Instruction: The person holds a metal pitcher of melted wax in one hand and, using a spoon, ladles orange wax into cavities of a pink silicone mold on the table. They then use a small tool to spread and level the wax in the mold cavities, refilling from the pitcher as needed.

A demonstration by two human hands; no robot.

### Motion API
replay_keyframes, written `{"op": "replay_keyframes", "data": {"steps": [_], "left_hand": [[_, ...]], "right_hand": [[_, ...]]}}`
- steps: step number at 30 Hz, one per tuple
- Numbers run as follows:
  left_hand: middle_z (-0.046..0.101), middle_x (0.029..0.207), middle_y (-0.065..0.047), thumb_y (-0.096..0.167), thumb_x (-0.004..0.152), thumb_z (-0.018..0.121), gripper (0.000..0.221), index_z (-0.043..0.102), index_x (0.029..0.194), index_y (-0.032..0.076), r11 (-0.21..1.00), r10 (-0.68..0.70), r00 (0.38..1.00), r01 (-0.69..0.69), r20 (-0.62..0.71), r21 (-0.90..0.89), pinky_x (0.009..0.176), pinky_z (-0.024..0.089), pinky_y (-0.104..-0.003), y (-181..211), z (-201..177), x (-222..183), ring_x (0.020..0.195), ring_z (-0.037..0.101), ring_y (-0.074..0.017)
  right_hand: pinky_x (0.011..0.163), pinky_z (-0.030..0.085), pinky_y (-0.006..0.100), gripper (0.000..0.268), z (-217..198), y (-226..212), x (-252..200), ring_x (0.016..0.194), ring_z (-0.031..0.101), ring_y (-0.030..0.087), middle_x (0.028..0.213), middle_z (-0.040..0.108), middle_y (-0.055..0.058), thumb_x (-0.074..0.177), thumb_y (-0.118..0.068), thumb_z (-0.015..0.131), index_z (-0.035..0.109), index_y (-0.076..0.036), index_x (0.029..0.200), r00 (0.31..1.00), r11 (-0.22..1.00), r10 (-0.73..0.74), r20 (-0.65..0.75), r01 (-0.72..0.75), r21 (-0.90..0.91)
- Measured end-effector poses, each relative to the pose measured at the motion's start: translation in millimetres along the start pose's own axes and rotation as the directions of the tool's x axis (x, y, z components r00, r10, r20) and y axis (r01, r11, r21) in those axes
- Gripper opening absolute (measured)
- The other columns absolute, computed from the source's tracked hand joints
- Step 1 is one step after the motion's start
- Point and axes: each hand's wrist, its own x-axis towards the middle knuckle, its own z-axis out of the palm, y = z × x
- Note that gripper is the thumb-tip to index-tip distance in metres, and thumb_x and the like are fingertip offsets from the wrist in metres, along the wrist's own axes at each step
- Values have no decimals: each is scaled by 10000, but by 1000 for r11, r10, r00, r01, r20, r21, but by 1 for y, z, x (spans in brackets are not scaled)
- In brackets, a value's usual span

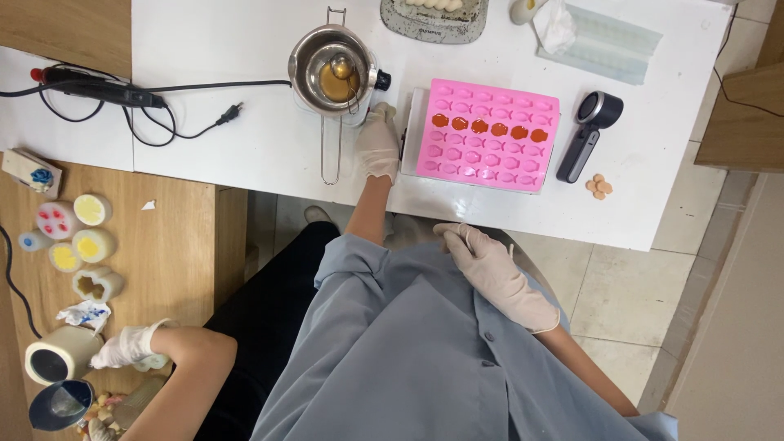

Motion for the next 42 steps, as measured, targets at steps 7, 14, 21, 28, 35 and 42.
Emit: {"op": "replay_keyframes", "data": {"steps": [7, 14, 21, 28, 35, 42], "left_hand": [[730, 1050, -119, 127, 980, 534, 126, 633, 1055, 107, 983, 150, 988, -146, -23, 111, 824, 545, -439, -14, 8, -1, 991, 700, -326], [737, 1080, -112, 148, 990, 546, 179, 668, 1109, 93, 984, -4, 995, -14, -104, -177, 856, 526, -426, -14, -16, -39, 1012, 690, -328], [727, 1096, -119, 214, 999, 608, 198, 698, 1144, 113, 963, -113, 977, 63, -182, -261, 851, 514, -396, -9, -29, -68, 977, 682, -314], [743, 1067, -62, 113, 977, 664, 197, 715, 1151, 37, 744, -166, 969, 1, -183, -669, 891, 522, -296, 40, -45, -100, 996, 684, -158], [591, 953, -64, 86, 1004, 704, 138, 718, 1109, -1, 449, -342, 931, 40, -130, -893, 774, 430, -276, 103, -143, -66, 871, 526, -125], [778, 1020, -74, 154, 1005, 651, 150, 742, 1078, 59, 934, 271, 918, -324, -290, -153, 836, 567, -319, 73, -188, 8, 939, 747, -209]], "right_hand": [[796, 530, 250, 313, 1, -4, -1, 821, 665, 107, 865, 699, 23, 1026, -227, 529, 691, -99, 1261, 1000, 999, -16, -19, 15, -44], [846, 535, 240, 327, -4, -15, -4, 872, 695, 93, 897, 734, 20, 1009, -238, 541, 684, -110, 1274, 999, 997, 48, -10, -49, -53], [835, 542, 249, 323, 0, -2, -1, 865, 698, 98, 884, 734, 32, 1004, -232, 555, 687, -111, 1273, 1000, 999, 7, -11, -7, -47], [822, 547, 265, 345, -3, -10, -1, 828, 698, 136, 880, 732, 32, 1008, -268, 540, 685, -151, 1298, 997, 989, 67, 38, -62, -134], [856, 530, 297, 374, -6, -12, -2, 888, 713, 147, 942, 752, 29, 991, -321, 536, 674, -147, 1293, 996, 991, 77, 45, -72, -109], [797, 539, 330, 377, -14, -24, -9, 788, 716, 194, 852, 745, 86, 993, -339, 527, 671, -165, 1294, 994, 970, 74, 82, -53, -238]]}}
